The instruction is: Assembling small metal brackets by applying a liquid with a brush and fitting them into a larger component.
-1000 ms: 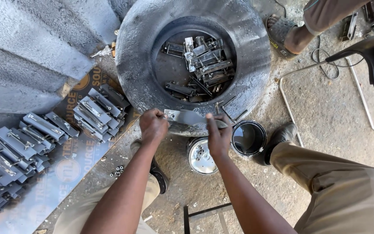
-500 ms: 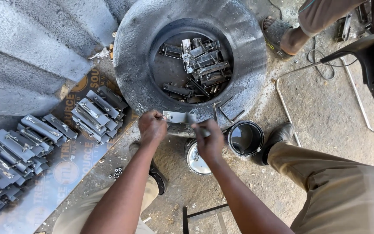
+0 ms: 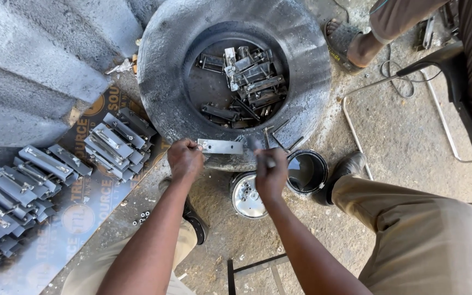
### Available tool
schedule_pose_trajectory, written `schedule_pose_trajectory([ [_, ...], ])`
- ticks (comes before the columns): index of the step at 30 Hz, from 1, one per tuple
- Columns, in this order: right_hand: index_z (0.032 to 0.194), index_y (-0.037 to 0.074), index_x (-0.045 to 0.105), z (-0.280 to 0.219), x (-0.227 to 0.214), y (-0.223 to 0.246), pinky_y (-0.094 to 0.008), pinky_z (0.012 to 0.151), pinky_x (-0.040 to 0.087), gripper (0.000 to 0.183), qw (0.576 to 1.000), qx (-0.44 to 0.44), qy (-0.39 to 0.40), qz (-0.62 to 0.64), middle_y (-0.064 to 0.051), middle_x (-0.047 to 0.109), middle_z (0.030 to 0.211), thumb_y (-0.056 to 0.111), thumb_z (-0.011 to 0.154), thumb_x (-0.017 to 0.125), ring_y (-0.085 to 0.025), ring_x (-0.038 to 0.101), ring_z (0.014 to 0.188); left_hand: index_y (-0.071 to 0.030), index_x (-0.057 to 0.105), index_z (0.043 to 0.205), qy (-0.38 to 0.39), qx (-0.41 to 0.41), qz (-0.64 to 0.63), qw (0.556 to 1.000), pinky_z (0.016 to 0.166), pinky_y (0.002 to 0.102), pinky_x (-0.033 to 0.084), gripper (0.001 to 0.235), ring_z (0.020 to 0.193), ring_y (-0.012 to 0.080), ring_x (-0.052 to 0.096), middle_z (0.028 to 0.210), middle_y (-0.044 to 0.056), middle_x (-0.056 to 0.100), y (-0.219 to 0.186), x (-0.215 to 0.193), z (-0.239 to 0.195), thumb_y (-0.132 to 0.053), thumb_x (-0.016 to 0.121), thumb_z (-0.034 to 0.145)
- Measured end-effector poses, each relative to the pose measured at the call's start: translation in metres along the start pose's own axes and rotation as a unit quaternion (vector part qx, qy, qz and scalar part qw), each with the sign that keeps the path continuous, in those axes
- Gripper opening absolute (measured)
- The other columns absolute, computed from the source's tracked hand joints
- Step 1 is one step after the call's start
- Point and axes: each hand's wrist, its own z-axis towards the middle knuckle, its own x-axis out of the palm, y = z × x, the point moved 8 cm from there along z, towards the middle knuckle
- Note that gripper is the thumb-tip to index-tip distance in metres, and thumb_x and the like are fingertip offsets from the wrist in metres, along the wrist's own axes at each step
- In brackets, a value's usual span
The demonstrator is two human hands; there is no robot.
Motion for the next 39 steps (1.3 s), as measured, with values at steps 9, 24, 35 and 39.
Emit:
schedule_pose_trajectory([
  [9,0.092,0.007,0.065,-0.031,0.015,0.021,-0.035,0.068,0.05,0.017,0.998,0.043,0.035,0.028,-0.012,0.063,0.076,0.02,0.1,0.073,-0.017,0.056,0.067,-0.02,0.078,0.08,-0.008,-0.002,0.043,0.999,0.083,0.038,0.059,0.005,0.091,0.031,0.077,0.071,0.01,0.077,0.0,-0.002,-0.002,-0.017,0.077,0.084],
  [24,0.093,0.006,0.058,0.009,0.012,-0.013,-0.036,0.064,0.039,0.025,0.984,0.164,-0.004,0.068,-0.008,0.056,0.069,0.024,0.103,0.072,-0.013,0.052,0.068,-0.019,0.078,0.081,-0.004,0.062,0.064,0.996,0.089,0.047,0.06,0.009,0.099,0.0373,0.074,0.082,0.011,0.078,-0.004,0.012,-0.001,-0.015,0.07,0.085],
  [35,0.095,0.013,0.056,-0.014,0.028,0.006,-0.024,0.062,0.04,0.021,0.96,0.194,-0.024,0.199,-0.001,0.058,0.071,0.026,0.104,0.069,-0.007,0.05,0.065,-0.023,0.078,0.079,0.036,0.013,0.045,0.998,0.083,0.04,0.06,0.009,0.091,0.0263,0.077,0.067,0.002,0.075,-0.011,0.005,-0.003,-0.024,0.07,0.083],
  [39,0.091,0.011,0.057,-0.02,0.04,0.009,-0.023,0.056,0.041,0.021,0.946,0.225,0.003,0.235,-0.002,0.057,0.064,0.022,0.102,0.071,-0.008,0.05,0.057,-0.026,0.077,0.078,0.048,-0.005,0.049,0.998,0.082,0.037,0.06,0.008,0.09,0.0223,0.078,0.063,-0.002,0.074,0.004,0.017,0.011,-0.026,0.07,0.082],
])
